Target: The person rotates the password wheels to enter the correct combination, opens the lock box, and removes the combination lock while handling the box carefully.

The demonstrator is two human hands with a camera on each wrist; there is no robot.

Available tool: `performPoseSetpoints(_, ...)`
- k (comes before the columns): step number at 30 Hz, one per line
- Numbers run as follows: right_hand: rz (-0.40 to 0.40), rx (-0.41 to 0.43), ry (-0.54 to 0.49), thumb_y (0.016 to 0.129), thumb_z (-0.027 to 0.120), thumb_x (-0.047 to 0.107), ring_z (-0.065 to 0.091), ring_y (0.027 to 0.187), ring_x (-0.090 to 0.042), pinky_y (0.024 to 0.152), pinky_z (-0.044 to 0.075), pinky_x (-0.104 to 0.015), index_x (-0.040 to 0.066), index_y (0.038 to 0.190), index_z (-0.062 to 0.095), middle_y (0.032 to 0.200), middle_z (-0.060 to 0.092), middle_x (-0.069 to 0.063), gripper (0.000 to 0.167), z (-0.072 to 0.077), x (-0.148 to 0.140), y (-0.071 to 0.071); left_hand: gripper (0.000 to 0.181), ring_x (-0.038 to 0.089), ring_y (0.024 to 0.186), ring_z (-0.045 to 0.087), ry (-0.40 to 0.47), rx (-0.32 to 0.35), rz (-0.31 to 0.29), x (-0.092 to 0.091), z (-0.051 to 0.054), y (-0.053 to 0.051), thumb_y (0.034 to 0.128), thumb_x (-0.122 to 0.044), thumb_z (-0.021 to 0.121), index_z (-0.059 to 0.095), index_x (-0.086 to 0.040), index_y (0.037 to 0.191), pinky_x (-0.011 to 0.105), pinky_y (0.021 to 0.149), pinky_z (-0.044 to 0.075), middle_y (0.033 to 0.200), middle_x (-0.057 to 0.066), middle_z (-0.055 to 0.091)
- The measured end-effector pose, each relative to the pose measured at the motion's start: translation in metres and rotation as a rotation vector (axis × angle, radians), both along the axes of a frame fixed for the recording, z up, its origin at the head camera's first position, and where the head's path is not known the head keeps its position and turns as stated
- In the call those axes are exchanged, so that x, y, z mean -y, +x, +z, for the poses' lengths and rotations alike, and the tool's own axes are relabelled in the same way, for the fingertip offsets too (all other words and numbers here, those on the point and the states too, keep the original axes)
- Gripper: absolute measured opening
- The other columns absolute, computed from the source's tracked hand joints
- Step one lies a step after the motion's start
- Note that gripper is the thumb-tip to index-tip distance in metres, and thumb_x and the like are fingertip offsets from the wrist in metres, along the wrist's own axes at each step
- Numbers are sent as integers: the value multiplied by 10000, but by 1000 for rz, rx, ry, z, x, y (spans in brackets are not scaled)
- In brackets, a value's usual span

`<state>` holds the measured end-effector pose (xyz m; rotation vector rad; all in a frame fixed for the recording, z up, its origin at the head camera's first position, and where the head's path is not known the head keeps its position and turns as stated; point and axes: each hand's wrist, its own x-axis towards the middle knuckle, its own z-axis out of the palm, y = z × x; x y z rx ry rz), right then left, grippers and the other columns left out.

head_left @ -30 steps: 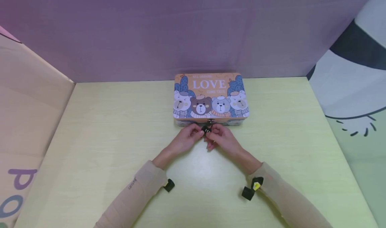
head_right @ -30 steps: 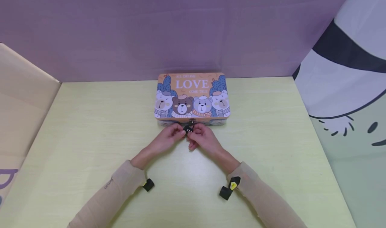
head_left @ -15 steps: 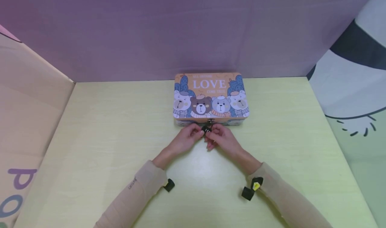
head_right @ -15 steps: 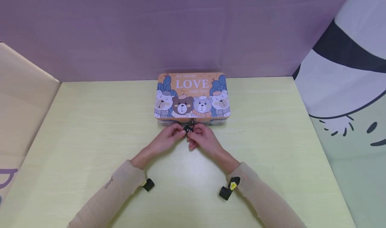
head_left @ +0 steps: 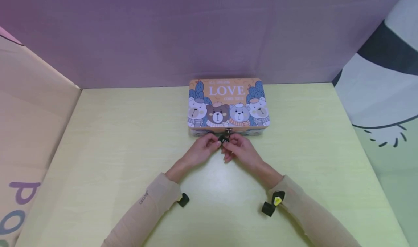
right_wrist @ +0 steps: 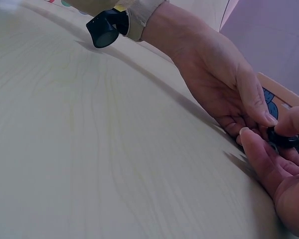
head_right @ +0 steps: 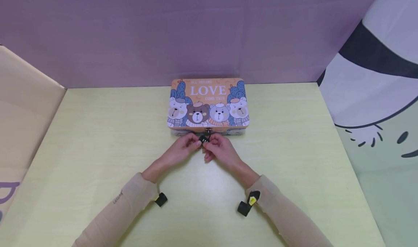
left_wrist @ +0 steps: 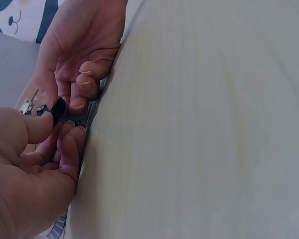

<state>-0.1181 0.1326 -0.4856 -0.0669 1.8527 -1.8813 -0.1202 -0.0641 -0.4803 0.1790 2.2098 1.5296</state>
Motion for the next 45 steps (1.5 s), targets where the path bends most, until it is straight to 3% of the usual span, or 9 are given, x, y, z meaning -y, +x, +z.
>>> performPoseSetpoints(11, 6, -8, -10, 1002, 579, 39, 669, 696, -151, 672, 618, -298, -108, 1197, 509, 974, 671, -165, 254, -2, -1, 0, 152, 162, 820, 551, 10, -4, -2, 0, -1, 0, 1051, -170, 587, 631, -41, 1117, 291, 742, 482, 984, 74, 657)
performPoseSetpoints(45, -18, -9, -8, 1008, 573, 28, 671, 686, -145, 666, 622, -303, -108, 1138, 526, 939, 671, -175, 194, 1, 1, 2, 159, 183, 878, 577, -12, 15, -6, -1, 2, 0, 1059, -198, 577, 629, -62, 1126, 315, 795, 501, 1028, 70, 660)
